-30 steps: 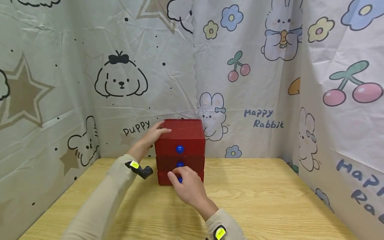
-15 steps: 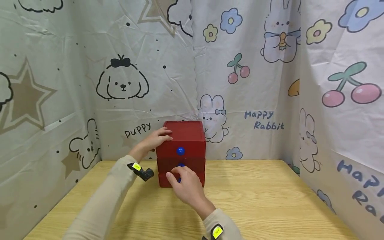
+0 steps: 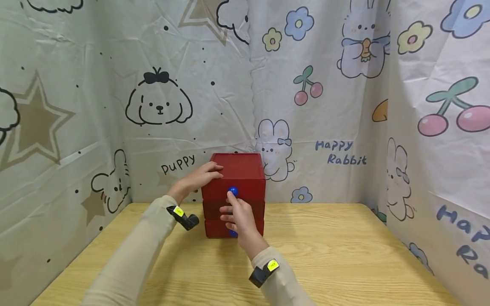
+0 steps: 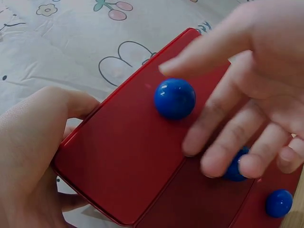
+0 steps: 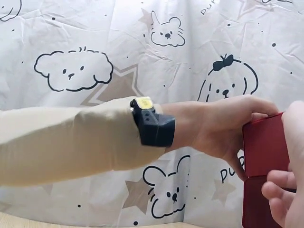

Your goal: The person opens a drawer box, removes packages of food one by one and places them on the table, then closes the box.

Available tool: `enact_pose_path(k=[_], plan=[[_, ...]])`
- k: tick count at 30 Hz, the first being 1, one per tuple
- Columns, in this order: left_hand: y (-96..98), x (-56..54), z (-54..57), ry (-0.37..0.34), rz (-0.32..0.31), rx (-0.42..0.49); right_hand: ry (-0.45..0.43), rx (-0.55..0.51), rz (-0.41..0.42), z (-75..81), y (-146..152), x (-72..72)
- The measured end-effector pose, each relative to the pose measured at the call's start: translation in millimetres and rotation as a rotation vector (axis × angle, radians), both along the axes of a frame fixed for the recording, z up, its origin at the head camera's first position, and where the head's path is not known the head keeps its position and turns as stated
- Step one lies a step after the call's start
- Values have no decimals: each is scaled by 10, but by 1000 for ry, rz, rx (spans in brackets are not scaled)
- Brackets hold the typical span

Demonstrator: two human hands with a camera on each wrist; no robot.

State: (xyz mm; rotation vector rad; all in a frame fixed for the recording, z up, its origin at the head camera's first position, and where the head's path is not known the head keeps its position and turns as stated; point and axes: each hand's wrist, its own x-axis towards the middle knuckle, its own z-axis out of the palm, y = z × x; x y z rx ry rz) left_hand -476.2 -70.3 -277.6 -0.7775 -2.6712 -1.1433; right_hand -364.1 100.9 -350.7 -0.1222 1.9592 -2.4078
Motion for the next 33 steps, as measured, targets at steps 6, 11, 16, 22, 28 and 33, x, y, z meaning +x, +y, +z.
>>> enact_pose_path(k=[6, 11, 16, 22, 28, 33], plan=[[-19, 44, 13, -3, -7, 10, -48, -154, -3, 92, -65, -101], [15, 218, 74, -22, 3, 21, -74, -249, -41, 62, -91, -151], [47, 250, 96, -46, 10, 35, -55, -268, -74, 37, -103, -172], [-3, 246, 132, -70, -1, 33, -30, -246, -123, 62, -128, -195], [-19, 241, 140, -67, -6, 33, 15, -187, -143, 36, -95, -247], [-4, 242, 137, -81, 0, 39, 4, -178, -143, 41, -83, -251]])
